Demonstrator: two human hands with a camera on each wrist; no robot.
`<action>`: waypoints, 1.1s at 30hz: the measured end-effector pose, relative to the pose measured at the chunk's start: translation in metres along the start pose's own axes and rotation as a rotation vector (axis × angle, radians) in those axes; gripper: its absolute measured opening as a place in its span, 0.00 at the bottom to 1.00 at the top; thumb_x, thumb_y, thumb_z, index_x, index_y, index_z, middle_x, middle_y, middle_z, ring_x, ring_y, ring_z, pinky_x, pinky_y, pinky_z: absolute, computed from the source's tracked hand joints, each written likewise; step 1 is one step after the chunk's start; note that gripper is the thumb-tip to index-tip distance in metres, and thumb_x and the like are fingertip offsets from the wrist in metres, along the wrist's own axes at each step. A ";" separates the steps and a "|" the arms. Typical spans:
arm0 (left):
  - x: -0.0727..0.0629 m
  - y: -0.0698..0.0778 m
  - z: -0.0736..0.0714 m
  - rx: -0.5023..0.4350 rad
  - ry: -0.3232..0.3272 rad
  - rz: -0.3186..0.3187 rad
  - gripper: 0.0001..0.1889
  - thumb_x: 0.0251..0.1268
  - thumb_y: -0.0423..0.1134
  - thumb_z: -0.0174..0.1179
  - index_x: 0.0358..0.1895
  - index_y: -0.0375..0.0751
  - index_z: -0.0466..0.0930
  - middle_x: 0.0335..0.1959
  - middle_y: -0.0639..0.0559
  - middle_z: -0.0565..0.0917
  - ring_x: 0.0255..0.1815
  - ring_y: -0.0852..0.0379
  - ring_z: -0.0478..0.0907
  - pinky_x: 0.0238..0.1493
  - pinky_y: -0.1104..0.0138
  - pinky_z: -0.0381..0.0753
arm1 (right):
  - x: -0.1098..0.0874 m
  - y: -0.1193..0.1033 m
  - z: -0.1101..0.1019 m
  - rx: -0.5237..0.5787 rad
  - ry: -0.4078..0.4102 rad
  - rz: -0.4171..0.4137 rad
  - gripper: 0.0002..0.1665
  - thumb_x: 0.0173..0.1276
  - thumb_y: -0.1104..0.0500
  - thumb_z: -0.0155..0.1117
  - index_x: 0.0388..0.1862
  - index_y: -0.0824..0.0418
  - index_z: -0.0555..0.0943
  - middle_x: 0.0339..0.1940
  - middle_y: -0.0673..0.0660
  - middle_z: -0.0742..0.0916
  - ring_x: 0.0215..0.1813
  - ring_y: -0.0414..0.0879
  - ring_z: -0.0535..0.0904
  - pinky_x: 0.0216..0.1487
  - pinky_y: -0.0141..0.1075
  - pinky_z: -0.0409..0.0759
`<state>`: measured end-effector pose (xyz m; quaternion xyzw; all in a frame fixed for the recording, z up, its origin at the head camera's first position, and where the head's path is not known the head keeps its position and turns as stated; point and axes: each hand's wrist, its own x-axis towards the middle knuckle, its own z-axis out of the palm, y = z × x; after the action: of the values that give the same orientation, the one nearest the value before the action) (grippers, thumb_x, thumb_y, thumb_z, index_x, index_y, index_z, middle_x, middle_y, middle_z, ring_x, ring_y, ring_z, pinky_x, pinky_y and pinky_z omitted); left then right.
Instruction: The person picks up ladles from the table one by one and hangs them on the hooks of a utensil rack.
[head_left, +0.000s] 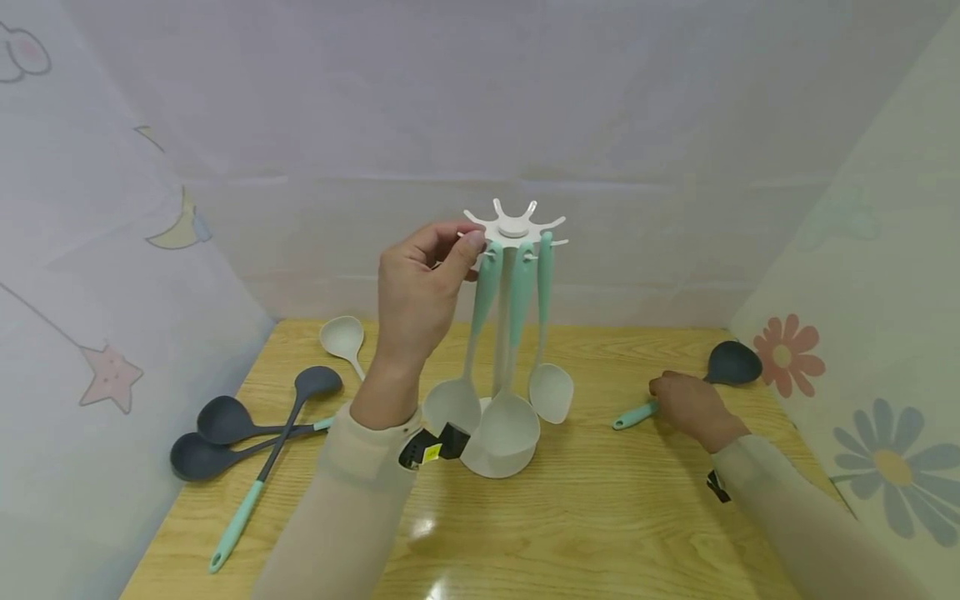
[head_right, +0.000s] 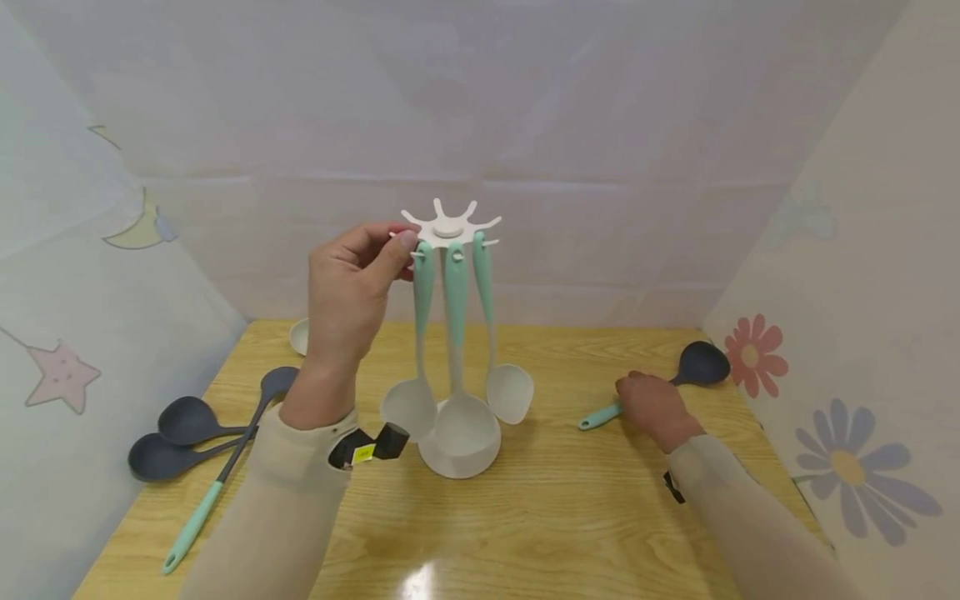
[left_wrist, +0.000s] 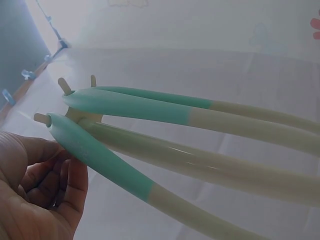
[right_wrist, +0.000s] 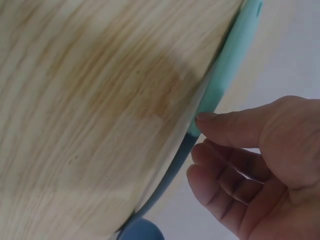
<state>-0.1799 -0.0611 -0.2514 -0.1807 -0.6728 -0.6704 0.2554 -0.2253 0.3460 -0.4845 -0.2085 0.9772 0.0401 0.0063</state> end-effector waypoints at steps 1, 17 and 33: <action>0.000 0.000 0.000 0.002 0.000 0.001 0.09 0.73 0.34 0.68 0.46 0.29 0.89 0.36 0.38 0.89 0.34 0.61 0.84 0.38 0.66 0.89 | 0.001 0.001 0.001 0.008 -0.008 0.007 0.06 0.67 0.72 0.71 0.38 0.64 0.87 0.31 0.58 0.83 0.29 0.47 0.80 0.27 0.38 0.82; -0.001 -0.002 -0.001 0.001 -0.006 -0.006 0.09 0.73 0.34 0.68 0.46 0.30 0.89 0.37 0.38 0.89 0.40 0.35 0.84 0.36 0.65 0.90 | 0.004 0.003 0.011 0.041 -0.005 0.005 0.10 0.64 0.72 0.73 0.37 0.59 0.88 0.31 0.55 0.85 0.32 0.49 0.82 0.33 0.46 0.86; -0.001 -0.003 -0.004 0.012 -0.001 -0.007 0.09 0.73 0.35 0.68 0.45 0.30 0.89 0.37 0.39 0.89 0.34 0.60 0.83 0.35 0.65 0.90 | 0.016 -0.030 -0.014 0.233 0.275 -0.022 0.13 0.72 0.64 0.72 0.53 0.67 0.86 0.41 0.61 0.91 0.35 0.52 0.87 0.35 0.47 0.87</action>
<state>-0.1807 -0.0651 -0.2542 -0.1770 -0.6775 -0.6672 0.2538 -0.2278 0.3109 -0.4733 -0.2206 0.9645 -0.1022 -0.1027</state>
